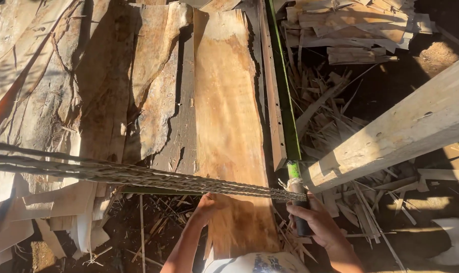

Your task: Cut thin wood veneer into strips using a large manual guillotine-style machine.

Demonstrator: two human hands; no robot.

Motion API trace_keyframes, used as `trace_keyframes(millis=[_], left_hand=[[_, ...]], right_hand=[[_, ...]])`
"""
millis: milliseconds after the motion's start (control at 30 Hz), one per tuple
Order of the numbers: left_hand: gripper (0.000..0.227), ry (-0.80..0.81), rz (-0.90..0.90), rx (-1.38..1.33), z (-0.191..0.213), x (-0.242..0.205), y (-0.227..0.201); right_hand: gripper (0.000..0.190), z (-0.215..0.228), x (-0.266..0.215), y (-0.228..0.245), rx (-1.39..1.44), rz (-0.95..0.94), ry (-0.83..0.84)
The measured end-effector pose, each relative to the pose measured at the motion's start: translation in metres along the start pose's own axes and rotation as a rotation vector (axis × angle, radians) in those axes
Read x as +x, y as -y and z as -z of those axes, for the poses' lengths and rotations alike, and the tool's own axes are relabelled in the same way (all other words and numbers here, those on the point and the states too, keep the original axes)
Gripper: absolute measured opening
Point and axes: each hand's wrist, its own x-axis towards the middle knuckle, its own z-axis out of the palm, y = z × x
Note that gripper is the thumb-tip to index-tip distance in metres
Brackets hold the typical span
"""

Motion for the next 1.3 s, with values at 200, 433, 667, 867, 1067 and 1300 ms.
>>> trace_keyframes(millis=[200,433,667,867,1067,1300], left_hand=[[0.055,-0.112,0.052,0.315,-0.047,-0.026,-0.062],[0.04,0.041,-0.236,0.212,0.036,0.06,-0.005],[0.053,0.085,-0.066,-0.111,-0.07,-0.012,-0.13],[0.049,-0.061,-0.044,0.11,-0.1,-0.005,-0.191],[0.046,-0.044,-0.054,-0.033,-0.091,0.036,-0.163],[0.046,-0.129,-0.037,0.065,-0.081,0.082,-0.17]], right_hand=[[0.056,-0.014,-0.001,0.01,-0.057,-0.019,-0.062],[0.053,-0.028,-0.02,0.045,-0.043,0.05,-0.101],[0.052,-0.032,-0.021,0.045,-0.081,0.079,-0.115],[0.051,-0.03,-0.027,0.058,-0.136,0.081,-0.12],[0.06,-0.041,-0.029,0.062,-0.175,0.048,-0.173],[0.047,-0.036,-0.027,0.065,-0.345,-0.048,-0.2]])
